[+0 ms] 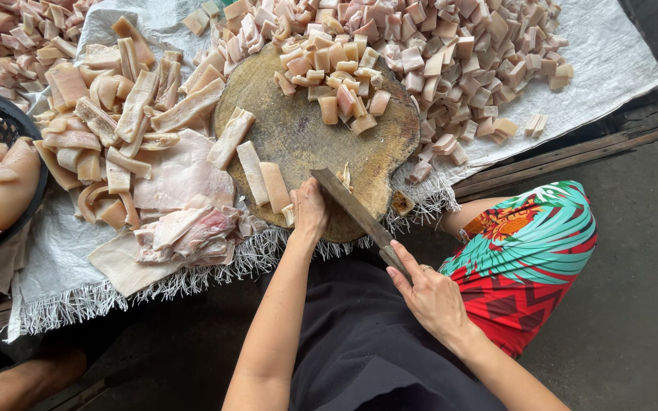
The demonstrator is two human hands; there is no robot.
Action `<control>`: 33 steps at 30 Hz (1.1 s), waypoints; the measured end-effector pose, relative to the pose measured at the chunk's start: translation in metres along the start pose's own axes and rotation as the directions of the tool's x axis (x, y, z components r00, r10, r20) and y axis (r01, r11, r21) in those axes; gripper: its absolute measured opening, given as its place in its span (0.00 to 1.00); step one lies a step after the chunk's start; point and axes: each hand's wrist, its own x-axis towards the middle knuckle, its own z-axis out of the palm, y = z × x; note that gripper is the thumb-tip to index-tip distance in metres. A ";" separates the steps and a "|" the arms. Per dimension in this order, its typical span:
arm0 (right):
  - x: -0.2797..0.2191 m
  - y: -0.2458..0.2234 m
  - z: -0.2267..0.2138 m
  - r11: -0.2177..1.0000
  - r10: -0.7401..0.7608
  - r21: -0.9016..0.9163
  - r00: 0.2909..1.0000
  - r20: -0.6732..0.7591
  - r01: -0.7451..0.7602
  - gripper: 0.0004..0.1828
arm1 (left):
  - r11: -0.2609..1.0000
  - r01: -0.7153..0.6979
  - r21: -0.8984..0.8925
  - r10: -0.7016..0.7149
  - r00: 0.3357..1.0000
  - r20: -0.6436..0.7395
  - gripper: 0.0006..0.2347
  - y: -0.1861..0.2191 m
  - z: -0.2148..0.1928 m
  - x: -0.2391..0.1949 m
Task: The person chops pieces of animal skin into small cubes on a wooden cutting board using a large cleaver.
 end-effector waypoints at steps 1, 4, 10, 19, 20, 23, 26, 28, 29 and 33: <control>0.000 -0.002 0.002 0.995 0.004 -0.097 1.000 0.007 -0.003 0.31 | 1.000 -0.005 -0.015 0.005 0.999 -0.043 0.09 -0.009 0.006 -0.002; 0.006 -0.005 0.005 0.989 0.025 -0.149 0.998 0.049 -0.017 0.32 | 0.996 0.061 -0.072 -0.065 0.997 -0.045 0.13 -0.017 0.013 0.000; 0.046 -0.010 0.017 0.996 -0.034 -0.076 0.999 0.027 0.036 0.30 | 0.995 -0.094 -0.024 0.093 0.994 -0.063 0.11 -0.005 0.002 0.001; 0.066 0.012 -0.007 0.759 0.198 0.544 0.923 0.330 -0.358 0.30 | 0.988 0.138 0.068 -0.128 0.982 -0.141 0.15 0.018 -0.035 0.020; 0.061 0.017 -0.013 0.643 0.227 0.635 0.898 0.376 -0.428 0.29 | 0.989 0.100 0.113 -0.073 0.973 -0.220 0.17 0.019 -0.034 0.021; 0.050 0.032 -0.028 0.270 0.241 0.785 0.829 0.505 -0.557 0.23 | 0.940 0.067 -0.335 -0.127 0.979 -0.159 0.15 0.033 -0.035 0.031; 0.043 0.045 -0.035 0.040 0.186 0.804 0.795 0.578 -0.594 0.19 | 0.494 0.503 -0.709 -0.457 0.844 0.280 0.14 0.060 -0.029 0.052; 0.040 0.052 -0.034 -0.027 0.168 0.797 0.783 0.599 -0.604 0.18 | 0.122 0.478 -0.870 -0.306 0.852 0.425 0.13 0.065 -0.026 0.058; 0.041 0.055 -0.032 -0.047 0.127 0.801 0.792 0.597 -0.596 0.20 | -0.081 0.464 -0.882 -0.209 0.857 0.471 0.14 0.066 -0.023 0.061; 0.049 0.060 -0.024 -0.090 0.055 0.798 0.797 0.601 -0.596 0.23 | -0.029 0.508 -0.861 -0.223 0.836 0.501 0.11 0.063 -0.017 0.062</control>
